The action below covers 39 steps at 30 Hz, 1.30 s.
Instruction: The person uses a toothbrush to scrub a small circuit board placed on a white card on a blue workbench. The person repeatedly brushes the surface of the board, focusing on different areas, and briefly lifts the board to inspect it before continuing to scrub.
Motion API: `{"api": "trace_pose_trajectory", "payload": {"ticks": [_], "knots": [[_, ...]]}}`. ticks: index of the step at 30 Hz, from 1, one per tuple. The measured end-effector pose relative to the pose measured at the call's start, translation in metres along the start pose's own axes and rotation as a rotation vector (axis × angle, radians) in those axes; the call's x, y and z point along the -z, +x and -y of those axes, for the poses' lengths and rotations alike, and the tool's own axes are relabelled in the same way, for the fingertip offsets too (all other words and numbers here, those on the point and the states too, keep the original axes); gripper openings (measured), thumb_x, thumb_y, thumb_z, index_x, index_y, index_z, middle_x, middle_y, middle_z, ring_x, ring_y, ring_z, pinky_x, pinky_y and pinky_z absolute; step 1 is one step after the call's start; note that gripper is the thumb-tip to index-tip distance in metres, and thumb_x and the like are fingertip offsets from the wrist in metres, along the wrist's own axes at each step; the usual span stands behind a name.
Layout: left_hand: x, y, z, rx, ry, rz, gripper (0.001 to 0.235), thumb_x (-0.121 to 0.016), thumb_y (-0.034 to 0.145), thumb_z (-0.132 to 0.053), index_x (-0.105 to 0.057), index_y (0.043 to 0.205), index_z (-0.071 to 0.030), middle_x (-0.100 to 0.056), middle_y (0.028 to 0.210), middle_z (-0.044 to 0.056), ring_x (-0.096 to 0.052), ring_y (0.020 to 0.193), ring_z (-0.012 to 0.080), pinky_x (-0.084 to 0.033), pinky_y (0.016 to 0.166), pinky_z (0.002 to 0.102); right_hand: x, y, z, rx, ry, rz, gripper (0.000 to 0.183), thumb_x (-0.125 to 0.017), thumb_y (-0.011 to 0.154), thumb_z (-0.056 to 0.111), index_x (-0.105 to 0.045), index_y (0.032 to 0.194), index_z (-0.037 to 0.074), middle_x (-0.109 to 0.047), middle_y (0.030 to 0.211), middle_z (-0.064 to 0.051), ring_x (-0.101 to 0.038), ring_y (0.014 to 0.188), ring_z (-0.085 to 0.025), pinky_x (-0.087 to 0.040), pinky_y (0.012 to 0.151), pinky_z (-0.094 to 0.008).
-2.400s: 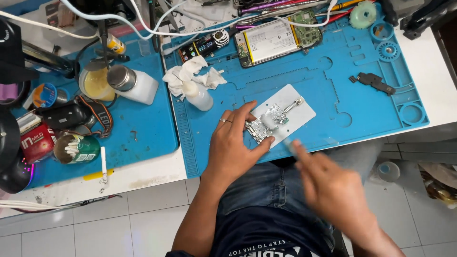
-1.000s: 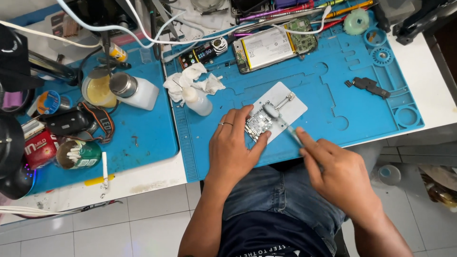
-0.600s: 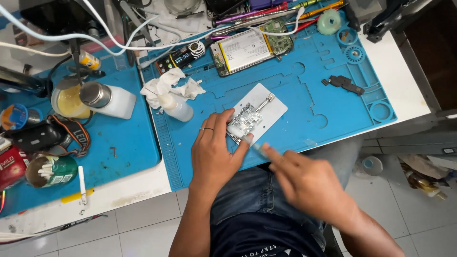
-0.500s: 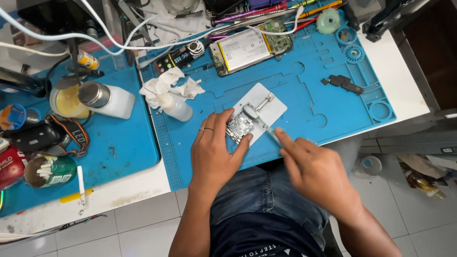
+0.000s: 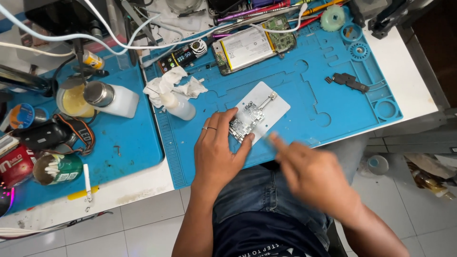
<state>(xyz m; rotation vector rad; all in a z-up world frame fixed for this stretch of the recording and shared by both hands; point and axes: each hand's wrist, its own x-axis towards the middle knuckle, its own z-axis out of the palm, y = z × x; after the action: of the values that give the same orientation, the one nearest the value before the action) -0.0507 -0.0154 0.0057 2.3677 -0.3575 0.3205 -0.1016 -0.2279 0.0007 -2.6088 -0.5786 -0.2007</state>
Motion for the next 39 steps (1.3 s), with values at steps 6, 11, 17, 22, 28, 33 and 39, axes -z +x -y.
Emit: {"api": "trace_pose_trajectory", "payload": {"ticks": [6,11,17,22,28,33,39], "knots": [[0.000,0.002,-0.001,-0.010,-0.004,-0.001,0.045,-0.067,0.092,-0.029,-0.055,0.130,-0.007,-0.062,0.117,0.012,-0.060,0.104,0.0320,-0.052,0.077,0.045,0.001,0.003,-0.004,-0.044,-0.016,0.028,0.051,-0.061,0.094,0.022,-0.056,0.144,0.019,-0.064,0.083,-0.004,-0.062,0.060,-0.032,-0.045,0.051,-0.047],[0.002,0.002,-0.002,-0.015,0.005,-0.002,0.044,-0.067,0.090,-0.025,-0.055,0.129,-0.007,-0.063,0.118,0.012,-0.061,0.105,0.0326,-0.052,0.076,0.045,0.004,0.003,0.002,0.045,-0.029,0.048,0.050,-0.059,0.095,0.025,-0.055,0.144,0.018,-0.060,0.081,-0.002,-0.060,0.058,-0.030,-0.047,0.048,-0.046],[0.002,0.001,-0.001,-0.029,0.009,0.017,0.043,-0.064,0.094,-0.032,-0.055,0.129,-0.008,-0.063,0.121,0.012,-0.060,0.106,0.0338,-0.052,0.079,0.046,-0.003,-0.004,0.000,0.084,-0.009,0.049,0.053,-0.060,0.097,0.021,-0.050,0.148,0.015,-0.052,0.078,-0.001,-0.046,0.048,-0.028,-0.036,0.037,-0.044],[0.002,0.001,-0.001,-0.044,0.000,0.000,0.043,-0.064,0.095,-0.031,-0.055,0.130,-0.006,-0.063,0.118,0.013,-0.060,0.104,0.0339,-0.051,0.078,0.046,-0.004,-0.001,0.002,0.114,0.159,0.049,0.049,-0.057,0.098,0.019,-0.051,0.147,0.011,-0.057,0.078,-0.006,-0.055,0.056,-0.030,-0.043,0.051,-0.044],[0.003,0.001,-0.003,-0.023,0.011,0.002,0.047,-0.066,0.093,-0.031,-0.054,0.130,-0.004,-0.064,0.119,0.013,-0.059,0.105,0.0339,-0.050,0.082,0.046,0.007,0.007,-0.001,-0.014,0.232,0.042,0.048,-0.060,0.095,0.017,-0.056,0.143,0.012,-0.068,0.084,-0.006,-0.062,0.061,-0.028,-0.047,0.058,-0.041],[0.001,0.001,-0.001,-0.039,0.009,0.001,0.046,-0.066,0.094,-0.030,-0.055,0.131,-0.006,-0.064,0.119,0.013,-0.060,0.105,0.0334,-0.051,0.079,0.045,0.004,0.007,-0.006,0.003,0.138,0.023,0.047,-0.059,0.097,0.019,-0.056,0.143,0.013,-0.065,0.083,-0.006,-0.062,0.062,-0.029,-0.046,0.055,-0.043],[0.003,0.000,-0.001,-0.062,0.022,0.005,0.045,-0.064,0.097,-0.032,-0.055,0.132,-0.007,-0.063,0.119,0.013,-0.060,0.105,0.0335,-0.052,0.078,0.045,0.005,0.009,-0.002,0.017,0.108,0.009,0.044,-0.059,0.097,0.019,-0.059,0.141,0.012,-0.060,0.078,-0.005,-0.057,0.059,-0.030,-0.043,0.051,-0.043]]}}
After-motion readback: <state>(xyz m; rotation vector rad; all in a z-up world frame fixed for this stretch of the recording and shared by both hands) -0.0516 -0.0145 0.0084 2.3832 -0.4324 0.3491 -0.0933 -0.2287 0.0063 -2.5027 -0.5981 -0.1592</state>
